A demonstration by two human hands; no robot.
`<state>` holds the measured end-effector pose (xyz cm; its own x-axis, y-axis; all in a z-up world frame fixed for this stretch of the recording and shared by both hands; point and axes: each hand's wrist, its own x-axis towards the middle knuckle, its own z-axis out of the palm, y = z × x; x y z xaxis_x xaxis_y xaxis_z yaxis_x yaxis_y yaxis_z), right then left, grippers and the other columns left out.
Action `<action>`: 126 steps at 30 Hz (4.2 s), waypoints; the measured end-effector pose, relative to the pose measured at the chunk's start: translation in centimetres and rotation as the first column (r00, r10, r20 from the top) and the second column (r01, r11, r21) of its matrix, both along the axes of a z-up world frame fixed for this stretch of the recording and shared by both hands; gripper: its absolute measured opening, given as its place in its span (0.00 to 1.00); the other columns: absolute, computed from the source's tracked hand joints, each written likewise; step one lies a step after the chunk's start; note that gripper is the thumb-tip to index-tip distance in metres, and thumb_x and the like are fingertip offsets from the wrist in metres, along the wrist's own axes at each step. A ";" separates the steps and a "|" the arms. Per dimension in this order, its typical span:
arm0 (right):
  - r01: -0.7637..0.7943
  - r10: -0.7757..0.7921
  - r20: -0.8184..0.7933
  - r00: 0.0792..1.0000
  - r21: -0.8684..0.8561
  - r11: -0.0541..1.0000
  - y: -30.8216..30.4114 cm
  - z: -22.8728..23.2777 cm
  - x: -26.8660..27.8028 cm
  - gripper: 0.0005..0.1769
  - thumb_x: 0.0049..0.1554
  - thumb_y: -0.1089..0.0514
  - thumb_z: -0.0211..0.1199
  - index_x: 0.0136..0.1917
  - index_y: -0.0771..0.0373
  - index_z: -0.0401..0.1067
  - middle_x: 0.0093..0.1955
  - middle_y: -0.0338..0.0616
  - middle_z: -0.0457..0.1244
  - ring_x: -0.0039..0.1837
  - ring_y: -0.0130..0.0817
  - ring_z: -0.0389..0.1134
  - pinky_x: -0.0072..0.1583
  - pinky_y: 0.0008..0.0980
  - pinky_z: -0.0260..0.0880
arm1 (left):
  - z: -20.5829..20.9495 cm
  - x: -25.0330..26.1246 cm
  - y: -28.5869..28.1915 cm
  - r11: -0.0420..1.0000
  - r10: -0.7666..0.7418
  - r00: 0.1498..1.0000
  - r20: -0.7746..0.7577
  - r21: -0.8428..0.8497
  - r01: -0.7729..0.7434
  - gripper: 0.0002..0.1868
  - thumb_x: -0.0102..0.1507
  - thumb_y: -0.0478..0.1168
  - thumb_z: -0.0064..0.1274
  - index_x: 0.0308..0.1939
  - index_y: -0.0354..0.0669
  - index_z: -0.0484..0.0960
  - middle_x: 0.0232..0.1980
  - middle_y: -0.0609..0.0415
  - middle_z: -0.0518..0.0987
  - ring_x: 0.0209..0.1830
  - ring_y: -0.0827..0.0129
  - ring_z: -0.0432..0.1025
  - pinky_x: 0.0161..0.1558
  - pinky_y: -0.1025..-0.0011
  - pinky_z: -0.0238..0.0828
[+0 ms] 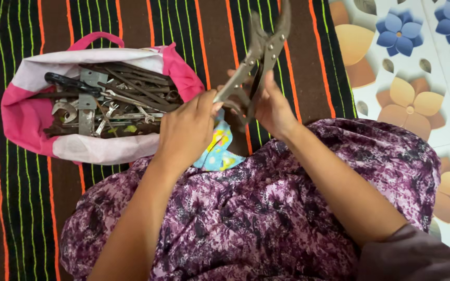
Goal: The person sits on a mat and unpacks a pink tote bag filled with various metal tools. They remove the tools one by one, including pliers, wrenches, and a hammer, and arrange them in a neat row on the mat next to the bag.
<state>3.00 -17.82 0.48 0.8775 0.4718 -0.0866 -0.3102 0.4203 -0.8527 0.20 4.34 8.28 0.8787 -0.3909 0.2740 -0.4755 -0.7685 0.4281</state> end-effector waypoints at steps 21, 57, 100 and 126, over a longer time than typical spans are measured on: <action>0.420 -0.214 -0.485 0.848 0.369 0.829 -1.8 1.6 1.4 0.25 0.58 0.45 0.58 0.57 0.69 0.68 0.56 0.52 0.66 0.67 0.48 0.68 0.75 0.44 0.65 | -1.6 1.5 -1.6 0.975 0.036 0.995 0.090 -0.221 -0.015 0.28 0.74 0.43 0.50 0.77 0.45 0.63 0.74 0.38 0.69 0.71 0.44 0.67 0.71 0.52 0.61; 0.152 -0.030 0.172 0.985 -0.931 -0.330 -8.2 -7.3 2.7 0.30 0.56 0.32 0.64 0.56 0.59 0.78 0.50 0.60 0.70 0.55 0.59 0.71 0.55 0.53 0.70 | -4.1 6.4 15.2 0.721 0.691 0.706 -0.153 0.078 -0.689 0.17 0.68 0.56 0.54 0.48 0.48 0.82 0.53 0.45 0.78 0.53 0.43 0.73 0.56 0.37 0.60; 0.574 -0.099 0.582 0.807 -0.813 -0.098 -12.6 -5.7 2.9 0.21 0.47 0.47 0.81 0.54 0.50 0.83 0.47 0.43 0.72 0.47 0.40 0.74 0.48 0.40 0.72 | -5.6 6.1 15.6 0.722 0.692 0.721 0.045 -0.031 -0.691 0.22 0.69 0.52 0.61 0.56 0.40 0.74 0.63 0.40 0.67 0.58 0.39 0.69 0.53 0.40 0.64; 0.428 0.446 0.565 0.694 -0.822 0.375 -4.4 8.5 -0.6 0.14 0.54 0.63 0.68 0.53 0.51 0.83 0.48 0.41 0.72 0.42 0.34 0.73 0.45 0.34 0.73 | -4.3 4.8 15.3 0.721 0.676 0.730 0.102 -0.295 -0.627 0.01 0.63 0.38 0.58 0.38 0.49 0.84 0.38 0.53 0.84 0.38 0.57 0.79 0.41 0.60 0.74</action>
